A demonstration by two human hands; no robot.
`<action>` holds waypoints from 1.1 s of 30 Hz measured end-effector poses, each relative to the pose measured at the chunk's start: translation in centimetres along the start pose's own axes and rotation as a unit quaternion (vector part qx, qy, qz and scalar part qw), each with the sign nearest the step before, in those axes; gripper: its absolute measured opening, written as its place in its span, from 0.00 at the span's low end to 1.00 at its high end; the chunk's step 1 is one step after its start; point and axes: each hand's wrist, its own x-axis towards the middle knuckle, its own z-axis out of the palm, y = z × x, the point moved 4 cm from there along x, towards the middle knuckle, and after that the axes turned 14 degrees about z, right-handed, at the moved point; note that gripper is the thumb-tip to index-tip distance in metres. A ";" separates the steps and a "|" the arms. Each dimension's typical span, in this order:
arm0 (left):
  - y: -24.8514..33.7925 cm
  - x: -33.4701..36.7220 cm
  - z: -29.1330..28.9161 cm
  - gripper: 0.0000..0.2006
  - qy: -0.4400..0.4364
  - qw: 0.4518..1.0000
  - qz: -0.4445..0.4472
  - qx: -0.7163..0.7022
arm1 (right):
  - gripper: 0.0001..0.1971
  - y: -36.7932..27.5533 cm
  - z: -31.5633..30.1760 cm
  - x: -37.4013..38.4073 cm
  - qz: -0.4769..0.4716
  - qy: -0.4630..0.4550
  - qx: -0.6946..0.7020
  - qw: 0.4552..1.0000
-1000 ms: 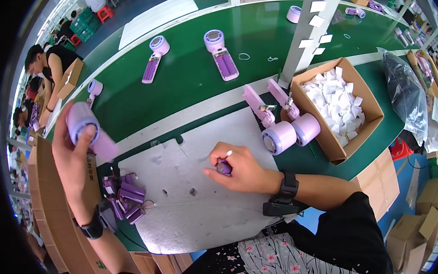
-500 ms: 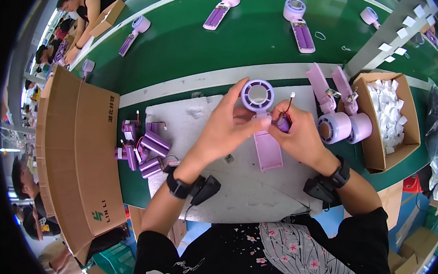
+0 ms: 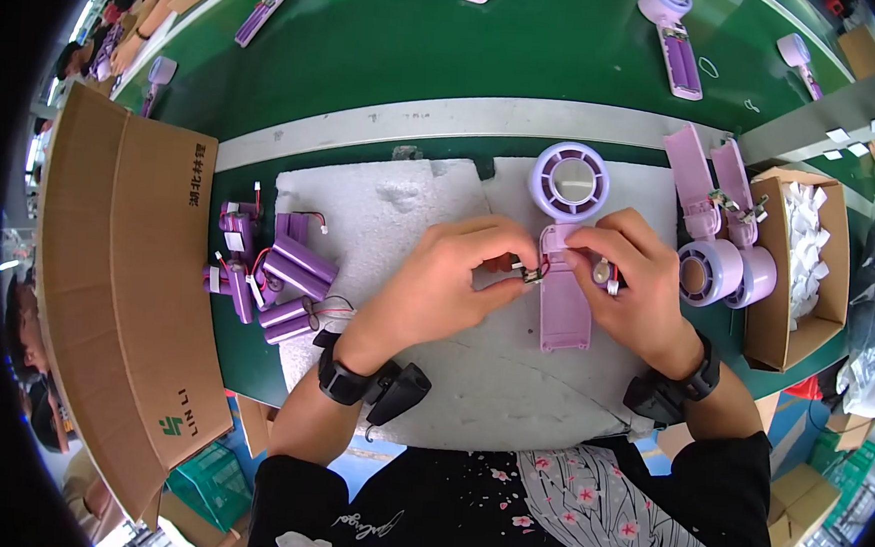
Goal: The person fits a battery pack into a fan housing, reaches into a box to retrieve more battery packs, and connects the wires of a battery pack to a circuit board. After testing the connection, the person presses the battery pack into the housing and places the assembly on a conveyor belt.
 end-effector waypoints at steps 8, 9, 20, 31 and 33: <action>0.5 0.4 0.3 0.11 0.024 0.994 0.102 0.041 | 0.15 -1.0 0.6 -0.1 -0.059 -0.023 -0.040 0.997; 0.6 0.4 0.4 0.11 0.024 0.995 0.093 0.038 | 0.15 -0.9 0.6 -0.1 -0.054 -0.021 -0.035 0.998; 0.3 0.4 0.5 0.12 0.023 0.997 0.069 0.014 | 0.10 -1.2 0.6 -0.1 -0.025 -0.040 -0.005 0.999; 0.4 0.3 0.6 0.14 -0.005 0.992 0.118 0.047 | 0.10 -1.3 0.6 -0.2 -0.019 -0.066 -0.012 0.998; 0.3 -0.1 0.7 0.14 0.026 0.992 0.104 0.068 | 0.10 -1.5 0.7 -0.3 -0.036 -0.065 -0.045 0.996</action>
